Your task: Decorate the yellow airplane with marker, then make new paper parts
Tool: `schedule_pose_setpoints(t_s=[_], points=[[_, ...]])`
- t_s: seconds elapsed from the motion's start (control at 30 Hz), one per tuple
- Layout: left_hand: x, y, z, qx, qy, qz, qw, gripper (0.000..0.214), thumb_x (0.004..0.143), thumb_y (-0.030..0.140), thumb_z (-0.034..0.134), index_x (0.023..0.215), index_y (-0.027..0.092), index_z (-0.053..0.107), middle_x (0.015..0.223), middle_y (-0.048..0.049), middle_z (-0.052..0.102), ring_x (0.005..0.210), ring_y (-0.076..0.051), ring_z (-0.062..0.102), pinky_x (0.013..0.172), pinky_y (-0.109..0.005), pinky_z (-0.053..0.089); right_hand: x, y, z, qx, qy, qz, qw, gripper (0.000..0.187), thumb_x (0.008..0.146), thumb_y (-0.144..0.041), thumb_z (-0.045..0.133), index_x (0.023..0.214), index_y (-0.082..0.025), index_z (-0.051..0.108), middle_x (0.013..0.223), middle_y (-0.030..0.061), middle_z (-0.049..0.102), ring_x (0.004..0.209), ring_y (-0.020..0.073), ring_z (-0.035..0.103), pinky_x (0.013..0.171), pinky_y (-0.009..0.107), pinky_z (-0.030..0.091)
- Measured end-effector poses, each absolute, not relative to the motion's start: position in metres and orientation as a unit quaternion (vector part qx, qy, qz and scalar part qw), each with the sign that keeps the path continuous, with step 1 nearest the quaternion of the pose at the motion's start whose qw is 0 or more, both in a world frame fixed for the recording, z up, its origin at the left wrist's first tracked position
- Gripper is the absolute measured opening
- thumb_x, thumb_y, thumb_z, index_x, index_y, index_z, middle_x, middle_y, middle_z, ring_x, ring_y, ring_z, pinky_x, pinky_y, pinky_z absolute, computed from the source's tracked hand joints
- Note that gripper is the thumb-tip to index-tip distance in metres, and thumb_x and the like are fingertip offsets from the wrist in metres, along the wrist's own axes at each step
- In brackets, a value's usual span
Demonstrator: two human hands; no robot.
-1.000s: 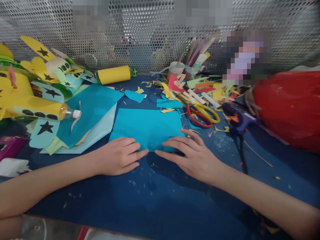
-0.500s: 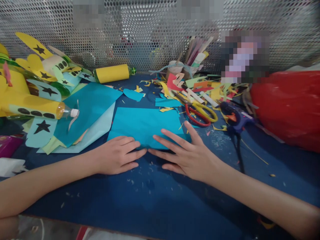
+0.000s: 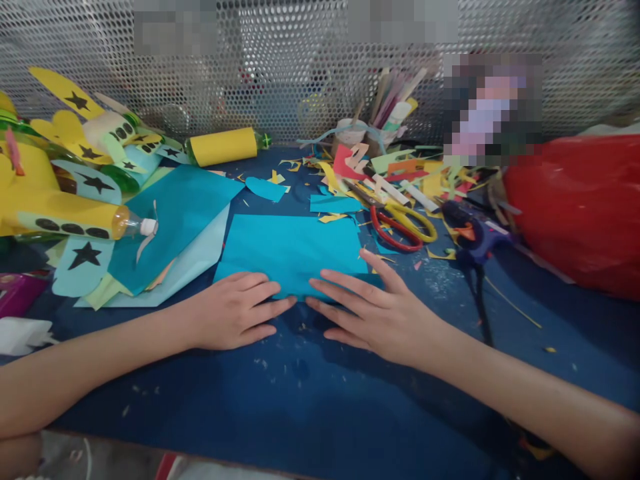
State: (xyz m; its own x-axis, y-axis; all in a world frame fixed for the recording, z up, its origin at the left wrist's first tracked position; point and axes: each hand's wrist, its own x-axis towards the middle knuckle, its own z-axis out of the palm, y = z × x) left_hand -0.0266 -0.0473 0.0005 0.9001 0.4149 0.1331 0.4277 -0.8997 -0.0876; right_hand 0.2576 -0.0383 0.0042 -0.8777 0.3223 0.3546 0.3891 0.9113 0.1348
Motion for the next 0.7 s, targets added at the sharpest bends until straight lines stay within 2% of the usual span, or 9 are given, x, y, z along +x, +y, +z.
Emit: schedule_pose_setpoints(t_s=[0.13,0.27,0.43,0.57,0.7], points=[[-0.027,-0.048,0.001,-0.972,-0.223,-0.051,0.044,0.044,0.101,0.035,0.036,0.137,0.013,0.050,0.117,-0.0143,0.064,0.105,-0.027,0.059,0.091,-0.041,0.048,0.259,-0.038,0.013,-0.146,-0.961,-0.149,0.179,0.022,0.096,-0.032,0.055,0.107,-0.024,0.071,0.113,0.0037,0.074,0.109,0.0230,0.066,0.111,0.050,0.044],[-0.027,-0.047,0.004,-0.974,-0.219,-0.031,0.040,0.045,0.102,0.035,0.033,0.139,0.013,0.048,0.117,-0.0144,0.064,0.109,-0.026,0.058,0.095,-0.040,0.046,0.267,-0.034,0.021,-0.104,-0.967,-0.113,0.201,0.015,0.091,-0.025,0.060,0.099,-0.028,0.073,0.098,-0.0001,0.077,0.096,0.0192,0.070,0.104,0.039,0.052],[-0.027,-0.047,0.005,-0.975,-0.218,-0.033,0.040,0.046,0.102,0.035,0.033,0.138,0.013,0.049,0.114,-0.0152,0.064,0.110,-0.025,0.058,0.097,-0.039,0.045,0.282,-0.027,0.019,-0.077,-0.971,-0.061,0.217,0.010,0.087,-0.025,0.063,0.090,-0.026,0.072,0.090,0.0020,0.077,0.089,0.0184,0.071,0.095,0.039,0.058],[-0.028,-0.047,0.005,-0.974,-0.221,-0.037,0.034,0.046,0.102,0.035,0.033,0.138,0.012,0.049,0.114,-0.0157,0.064,0.110,-0.026,0.057,0.096,-0.040,0.046,0.294,-0.019,0.016,-0.043,-0.972,-0.088,0.213,0.012,0.086,-0.030,0.064,0.076,-0.025,0.070,0.085,0.0042,0.077,0.083,0.0184,0.072,0.084,0.037,0.061],[-0.028,-0.046,0.004,-0.975,-0.219,-0.039,0.020,0.046,0.101,0.034,0.038,0.140,0.012,0.047,0.116,-0.0154,0.063,0.110,-0.027,0.057,0.096,-0.041,0.046,0.299,-0.016,0.019,-0.111,-0.948,-0.112,0.276,0.014,0.084,-0.027,0.065,0.071,-0.029,0.069,0.080,-0.0009,0.077,0.081,0.0193,0.070,0.083,0.039,0.057]])
